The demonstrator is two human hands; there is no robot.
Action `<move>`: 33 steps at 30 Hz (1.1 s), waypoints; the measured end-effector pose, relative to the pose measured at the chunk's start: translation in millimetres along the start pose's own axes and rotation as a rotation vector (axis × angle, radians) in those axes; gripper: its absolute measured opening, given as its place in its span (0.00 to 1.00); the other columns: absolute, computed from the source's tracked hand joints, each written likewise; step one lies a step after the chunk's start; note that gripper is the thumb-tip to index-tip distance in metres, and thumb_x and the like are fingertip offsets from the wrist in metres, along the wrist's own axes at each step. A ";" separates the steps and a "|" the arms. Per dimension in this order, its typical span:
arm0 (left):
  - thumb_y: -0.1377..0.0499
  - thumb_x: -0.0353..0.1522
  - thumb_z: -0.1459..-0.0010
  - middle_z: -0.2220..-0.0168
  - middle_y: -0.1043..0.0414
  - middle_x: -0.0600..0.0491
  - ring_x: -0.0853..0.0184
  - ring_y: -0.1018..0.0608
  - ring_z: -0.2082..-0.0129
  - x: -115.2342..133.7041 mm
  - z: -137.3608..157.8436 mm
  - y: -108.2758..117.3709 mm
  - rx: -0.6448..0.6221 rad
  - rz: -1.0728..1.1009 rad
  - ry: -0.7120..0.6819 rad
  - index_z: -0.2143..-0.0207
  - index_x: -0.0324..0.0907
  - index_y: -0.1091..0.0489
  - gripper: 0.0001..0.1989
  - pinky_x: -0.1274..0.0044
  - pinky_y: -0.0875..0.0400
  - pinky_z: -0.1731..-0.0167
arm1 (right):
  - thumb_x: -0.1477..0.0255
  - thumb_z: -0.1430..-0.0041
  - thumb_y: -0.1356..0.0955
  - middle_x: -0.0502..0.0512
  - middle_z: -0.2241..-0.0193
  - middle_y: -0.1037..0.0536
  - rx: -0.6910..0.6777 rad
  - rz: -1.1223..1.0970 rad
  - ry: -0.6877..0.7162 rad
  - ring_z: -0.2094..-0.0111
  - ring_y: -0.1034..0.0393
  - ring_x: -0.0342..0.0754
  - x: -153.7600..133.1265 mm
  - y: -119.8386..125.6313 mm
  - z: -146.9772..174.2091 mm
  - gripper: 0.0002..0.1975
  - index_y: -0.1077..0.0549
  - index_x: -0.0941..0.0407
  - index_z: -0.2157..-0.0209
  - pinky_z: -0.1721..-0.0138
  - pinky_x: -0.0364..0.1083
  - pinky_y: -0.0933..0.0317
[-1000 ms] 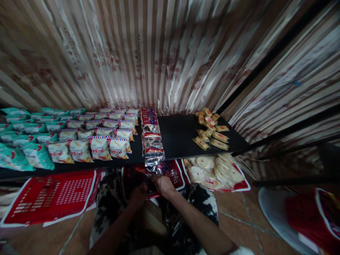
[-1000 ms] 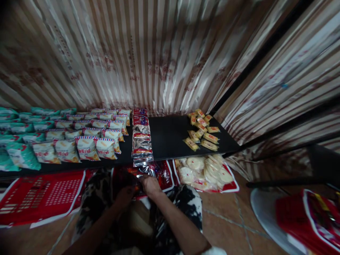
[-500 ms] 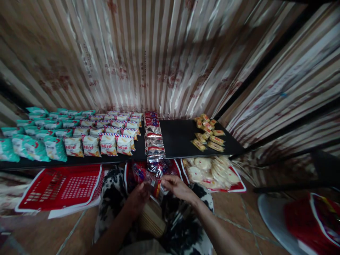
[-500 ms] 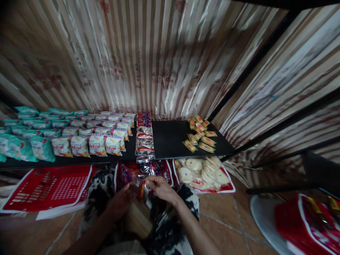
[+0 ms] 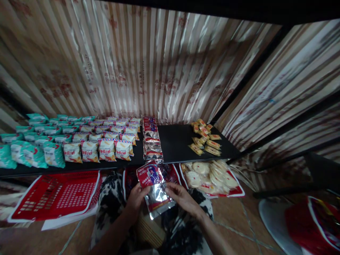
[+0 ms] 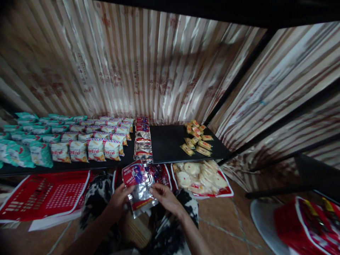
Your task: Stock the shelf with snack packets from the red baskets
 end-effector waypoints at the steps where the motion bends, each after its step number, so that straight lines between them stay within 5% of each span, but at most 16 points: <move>1: 0.35 0.42 0.56 0.61 0.24 0.46 0.58 0.23 0.61 -0.2 -0.2 -1.6 -0.007 -0.017 -0.001 0.62 0.39 0.29 0.21 0.71 0.31 0.58 | 0.54 0.48 0.33 0.51 0.70 0.24 -0.002 -0.040 0.008 0.67 0.32 0.47 0.9 -2.2 -2.1 0.20 0.26 0.56 0.65 0.63 0.46 0.40; 11: 0.33 0.40 0.59 0.59 0.25 0.46 0.57 0.24 0.60 -23.9 -21.8 -0.8 -0.051 -0.040 0.050 0.52 0.41 0.34 0.30 0.69 0.32 0.58 | 0.55 0.51 0.30 0.52 0.65 0.23 0.129 -0.291 0.075 0.65 0.28 0.48 12.6 -9.3 -17.5 0.21 0.30 0.53 0.58 0.59 0.48 0.37; 16: 0.34 0.36 0.56 0.57 0.25 0.48 0.61 0.23 0.61 0.3 -32.7 -19.3 -0.041 -0.061 0.003 0.51 0.42 0.37 0.29 0.73 0.31 0.60 | 0.54 0.55 0.29 0.49 0.72 0.23 0.210 -0.344 0.054 0.73 0.28 0.46 1.6 0.4 -29.7 0.26 0.32 0.52 0.56 0.68 0.46 0.35; 22: 0.39 0.39 0.50 0.56 0.25 0.50 0.63 0.24 0.59 36.5 -78.6 -33.9 -0.017 -0.139 -0.174 0.50 0.43 0.36 0.25 0.75 0.32 0.59 | 0.53 0.54 0.30 0.52 0.69 0.22 0.321 -0.317 0.134 0.70 0.28 0.48 -28.8 23.4 -74.1 0.27 0.33 0.53 0.55 0.65 0.47 0.35; 27: 0.39 0.39 0.52 0.59 0.24 0.52 0.65 0.23 0.62 55.4 -140.2 -32.7 0.153 -0.287 -0.276 0.48 0.45 0.36 0.27 0.75 0.31 0.60 | 0.53 0.52 0.32 0.55 0.67 0.22 0.400 -0.187 0.205 0.68 0.28 0.49 -41.4 43.1 -128.2 0.25 0.32 0.55 0.56 0.62 0.48 0.35; 33: 0.41 0.33 0.49 0.63 0.24 0.51 0.64 0.24 0.62 75.4 -191.1 -27.1 0.390 -0.840 -0.301 0.58 0.43 0.30 0.15 0.74 0.32 0.60 | 0.64 0.45 0.37 0.54 0.63 0.23 0.557 0.276 0.165 0.62 0.29 0.49 -38.6 62.0 -178.1 0.18 0.31 0.55 0.54 0.58 0.47 0.37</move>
Point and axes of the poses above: each hand's wrist, its own z-axis away from the middle knuckle, its own y-axis out of the back of the hand, x = y × z, the point moved 2 cm from there along -z, towards the middle knuckle
